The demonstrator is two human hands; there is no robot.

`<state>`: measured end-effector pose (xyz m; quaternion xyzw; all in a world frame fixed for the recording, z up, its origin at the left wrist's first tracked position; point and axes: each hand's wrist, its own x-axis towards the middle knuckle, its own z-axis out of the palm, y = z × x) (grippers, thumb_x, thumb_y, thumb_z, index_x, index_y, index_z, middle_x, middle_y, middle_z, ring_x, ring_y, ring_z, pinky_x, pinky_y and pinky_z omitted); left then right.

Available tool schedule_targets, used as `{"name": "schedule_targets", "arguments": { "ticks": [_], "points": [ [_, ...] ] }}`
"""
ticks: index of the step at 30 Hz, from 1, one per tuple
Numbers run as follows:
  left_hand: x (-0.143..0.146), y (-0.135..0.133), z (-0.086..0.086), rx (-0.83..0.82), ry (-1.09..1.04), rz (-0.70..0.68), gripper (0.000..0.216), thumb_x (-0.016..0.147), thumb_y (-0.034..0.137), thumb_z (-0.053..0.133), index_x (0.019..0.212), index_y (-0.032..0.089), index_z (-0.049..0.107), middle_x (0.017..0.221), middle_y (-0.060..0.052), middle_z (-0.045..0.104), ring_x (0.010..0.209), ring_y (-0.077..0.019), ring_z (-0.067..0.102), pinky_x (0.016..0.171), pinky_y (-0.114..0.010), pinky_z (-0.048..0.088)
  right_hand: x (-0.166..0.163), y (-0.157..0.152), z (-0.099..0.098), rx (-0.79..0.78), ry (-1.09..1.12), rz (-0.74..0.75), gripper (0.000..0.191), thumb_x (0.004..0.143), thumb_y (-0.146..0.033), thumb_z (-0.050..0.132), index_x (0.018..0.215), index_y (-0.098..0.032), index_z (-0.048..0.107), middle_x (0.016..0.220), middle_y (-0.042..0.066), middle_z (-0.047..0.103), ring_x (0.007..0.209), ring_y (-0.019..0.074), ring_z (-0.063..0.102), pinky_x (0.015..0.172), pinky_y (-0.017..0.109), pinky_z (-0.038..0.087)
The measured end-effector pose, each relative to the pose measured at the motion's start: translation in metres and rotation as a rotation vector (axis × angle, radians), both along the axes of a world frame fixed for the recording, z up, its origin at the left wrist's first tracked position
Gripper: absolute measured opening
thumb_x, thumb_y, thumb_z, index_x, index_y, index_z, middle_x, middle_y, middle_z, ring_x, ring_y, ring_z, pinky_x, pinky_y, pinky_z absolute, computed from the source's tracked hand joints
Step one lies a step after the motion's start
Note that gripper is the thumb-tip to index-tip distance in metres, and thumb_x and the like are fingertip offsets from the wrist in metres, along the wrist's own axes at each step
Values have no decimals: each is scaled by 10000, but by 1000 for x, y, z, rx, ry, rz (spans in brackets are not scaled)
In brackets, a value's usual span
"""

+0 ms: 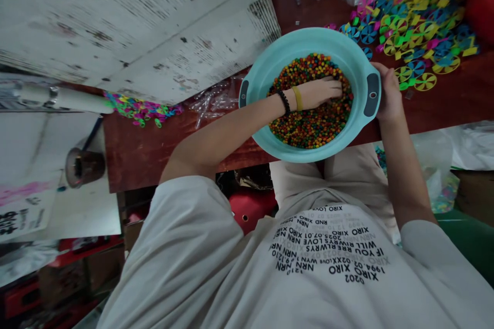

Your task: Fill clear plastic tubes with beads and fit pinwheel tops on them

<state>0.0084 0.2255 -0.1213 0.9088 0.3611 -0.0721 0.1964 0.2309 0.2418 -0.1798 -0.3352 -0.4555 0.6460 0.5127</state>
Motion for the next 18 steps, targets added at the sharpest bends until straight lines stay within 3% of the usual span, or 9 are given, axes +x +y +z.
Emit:
{"name": "schedule_targets", "arguments": {
  "ticks": [4, 10, 14, 18],
  "points": [
    [-8, -5, -3, -5, -50, -130, 401, 967, 111, 511, 1202, 275, 792, 1342, -108, 704, 1405, -286, 543, 1205, -464, 385, -2, -2, 5, 11, -7, -20, 722, 735, -967, 658, 1012, -305, 737, 956, 55, 752, 1060, 319, 674, 968, 479, 533],
    [-14, -22, -7, -23, -157, -140, 271, 906, 140, 655, 988, 304, 853, 1305, -98, 715, 1341, -304, 561, 1147, -471, 410, 2, -4, 13, -8, -90, 4, 658, 704, -974, 657, 981, -384, 743, 961, 21, 755, 1067, 344, 693, 952, 487, 562],
    [-14, -33, -3, -117, -138, -197, 366, 911, 73, 570, 1020, 297, 838, 1235, -88, 758, 1230, -255, 630, 1078, -376, 464, 1, -3, 13, -19, -94, -13, 730, 666, -1011, 640, 974, -355, 729, 896, 31, 735, 1034, 336, 691, 915, 474, 572],
    [-10, -42, 4, -155, -59, -91, 354, 976, 107, 513, 1179, 227, 777, 1106, -113, 795, 971, -235, 714, 868, -330, 503, 0, -4, 14, -17, -42, -15, 722, 678, -963, 705, 979, -312, 782, 879, 32, 731, 859, 268, 654, 864, 426, 573]
  ]
}}
